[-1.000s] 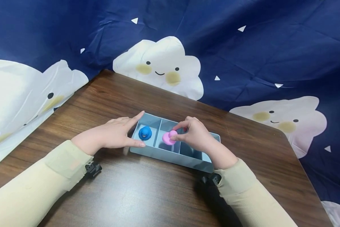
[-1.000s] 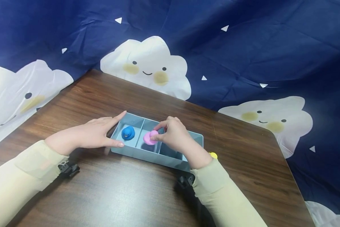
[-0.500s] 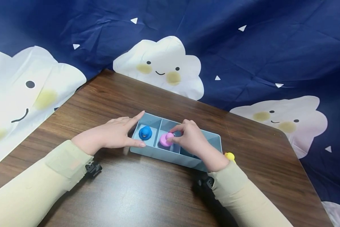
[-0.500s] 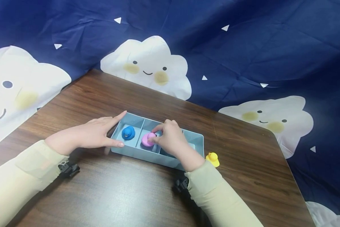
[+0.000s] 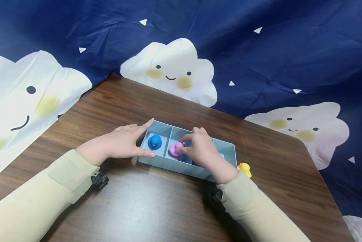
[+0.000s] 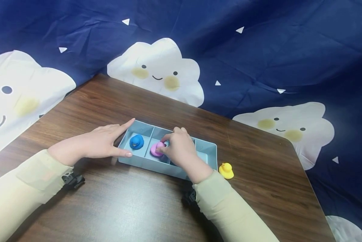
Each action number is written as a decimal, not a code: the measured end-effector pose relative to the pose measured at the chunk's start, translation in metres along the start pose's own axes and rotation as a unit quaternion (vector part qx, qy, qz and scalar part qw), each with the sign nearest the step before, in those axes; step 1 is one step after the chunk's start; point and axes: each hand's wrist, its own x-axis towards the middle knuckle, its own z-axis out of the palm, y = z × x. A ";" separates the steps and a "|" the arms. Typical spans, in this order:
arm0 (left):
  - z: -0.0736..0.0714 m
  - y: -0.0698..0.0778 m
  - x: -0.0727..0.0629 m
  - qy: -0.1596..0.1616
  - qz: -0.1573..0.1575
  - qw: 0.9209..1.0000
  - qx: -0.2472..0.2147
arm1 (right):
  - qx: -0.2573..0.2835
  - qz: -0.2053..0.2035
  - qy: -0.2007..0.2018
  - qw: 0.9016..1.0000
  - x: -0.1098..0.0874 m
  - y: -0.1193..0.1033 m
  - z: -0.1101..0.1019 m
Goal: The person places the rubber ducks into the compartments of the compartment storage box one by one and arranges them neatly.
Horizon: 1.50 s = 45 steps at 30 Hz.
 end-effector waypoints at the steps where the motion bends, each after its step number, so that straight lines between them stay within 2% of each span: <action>1: 0.000 0.000 0.000 0.000 0.000 1.000 0.001 | -0.006 -0.004 0.004 1.000 0.000 0.000 0.000; 8: -0.002 0.001 0.000 0.000 -0.004 1.000 0.003 | -0.046 -0.021 0.028 0.998 0.003 -0.004 0.003; 13: -0.001 0.001 0.000 0.000 -0.009 1.000 0.000 | -0.061 -0.020 0.021 0.998 0.005 -0.004 0.002; 15: 0.000 0.002 0.000 -0.001 -0.010 1.000 -0.002 | -0.044 -0.017 0.009 0.999 0.004 -0.002 0.001; 21: 0.002 0.001 -0.001 -0.002 -0.009 1.000 0.000 | 0.061 -0.029 -0.037 0.997 0.001 0.008 -0.005; 24: 0.001 0.001 -0.001 -0.001 -0.010 1.000 0.003 | 0.078 -0.045 -0.047 0.995 0.002 0.011 -0.007; 30: 0.000 0.001 -0.001 0.002 -0.011 1.000 0.001 | 0.052 -0.052 -0.045 0.996 0.004 0.009 -0.006; 40: 0.000 0.003 -0.001 0.005 -0.012 1.000 0.003 | 0.017 -0.020 -0.016 1.000 0.005 0.004 0.000; 45: 0.001 0.002 -0.001 0.005 -0.013 1.000 0.003 | 0.012 -0.008 -0.016 1.000 0.006 0.001 0.001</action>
